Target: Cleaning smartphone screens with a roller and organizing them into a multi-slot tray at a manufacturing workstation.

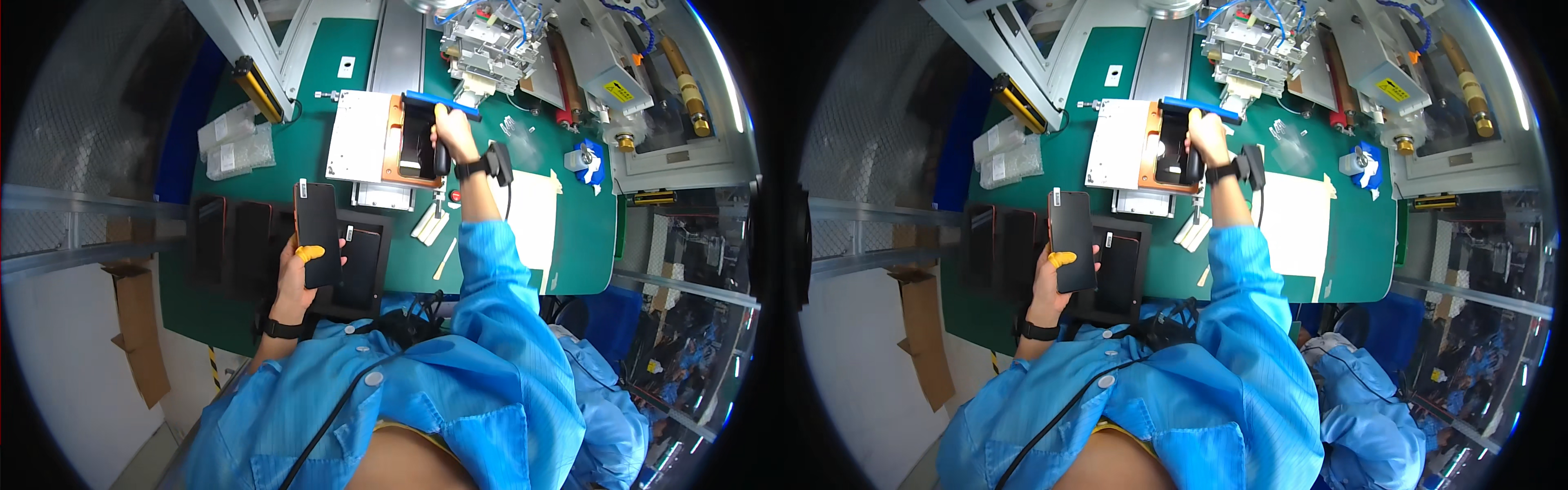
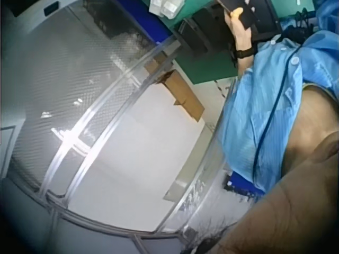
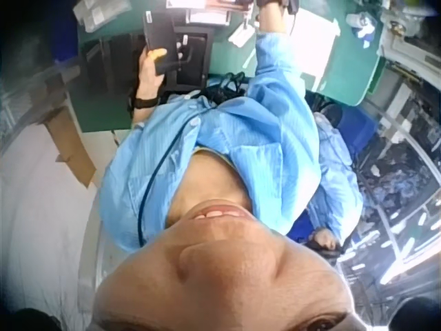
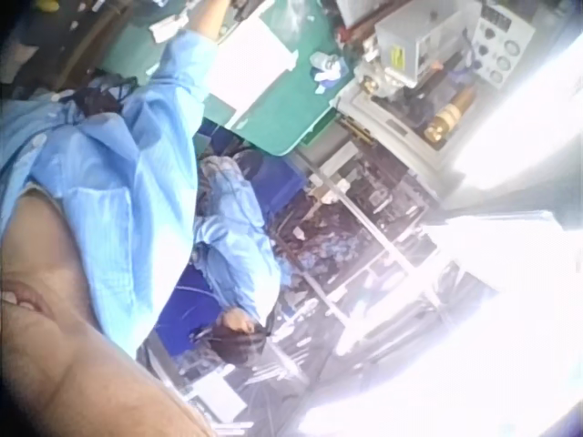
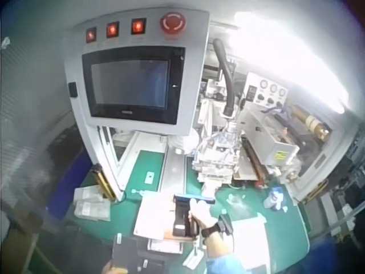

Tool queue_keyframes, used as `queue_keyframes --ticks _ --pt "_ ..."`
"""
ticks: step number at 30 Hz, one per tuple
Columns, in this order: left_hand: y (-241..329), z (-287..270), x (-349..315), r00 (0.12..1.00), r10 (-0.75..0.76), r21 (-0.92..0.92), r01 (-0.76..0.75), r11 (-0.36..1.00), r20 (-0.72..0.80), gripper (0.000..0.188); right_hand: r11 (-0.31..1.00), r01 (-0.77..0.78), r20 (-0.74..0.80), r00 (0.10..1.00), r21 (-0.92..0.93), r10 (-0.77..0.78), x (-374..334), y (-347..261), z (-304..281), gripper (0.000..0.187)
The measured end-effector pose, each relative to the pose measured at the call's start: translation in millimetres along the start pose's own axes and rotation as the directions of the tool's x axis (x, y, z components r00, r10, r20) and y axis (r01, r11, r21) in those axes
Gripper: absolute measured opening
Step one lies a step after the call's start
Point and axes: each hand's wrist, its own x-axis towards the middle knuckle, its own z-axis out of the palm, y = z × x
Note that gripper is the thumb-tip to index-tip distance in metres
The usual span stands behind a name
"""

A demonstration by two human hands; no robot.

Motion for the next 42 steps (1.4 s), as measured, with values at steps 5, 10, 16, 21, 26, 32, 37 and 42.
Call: queue_keyframes --ticks 5,10,16,21,26,32,37,42 --pt "7 -11 -8 0.997 0.03 -0.046 -0.033 0.998 -0.07 0.041 0.963 -0.036 0.0 0.999 -0.266 0.038 -122 57 5 0.034" --pt "8 -15 -7 0.999 0.049 -0.007 -0.05 0.999 -0.02 0.042 0.98 0.101 0.041 0.995 -0.17 -0.096 -37 3 -9 0.045" --pt "5 -8 -9 0.999 0.036 -0.044 -0.036 0.998 -0.014 0.042 1.0 0.018 -0.078 0.997 0.019 -0.017 2 1 7 0.047" --pt "0 -12 -8 1.0 0.005 -0.042 -0.006 0.999 -0.016 0.043 0.967 -0.022 -0.07 0.998 -0.254 0.004 -121 27 13 0.035" --pt "7 2 0 1.0 0.009 0.016 -0.009 1.0 0.018 0.043 0.971 -0.238 -0.221 0.948 -0.019 0.228 -161 87 -35 0.016" --pt "0 11 -1 0.999 -0.015 0.039 0.013 0.999 0.037 0.043 0.894 -0.447 -0.485 0.787 -0.022 0.382 -115 195 -80 0.025" --pt "-7 18 -5 0.999 -0.026 0.038 0.025 0.999 0.031 0.039 0.901 -0.415 -0.51 0.807 -0.128 0.299 -113 184 -82 0.024" --pt "-6 26 -4 0.998 -0.022 0.068 0.018 0.998 0.057 0.039 0.911 -0.264 -0.606 0.682 0.318 0.409 -87 265 -136 0.034"
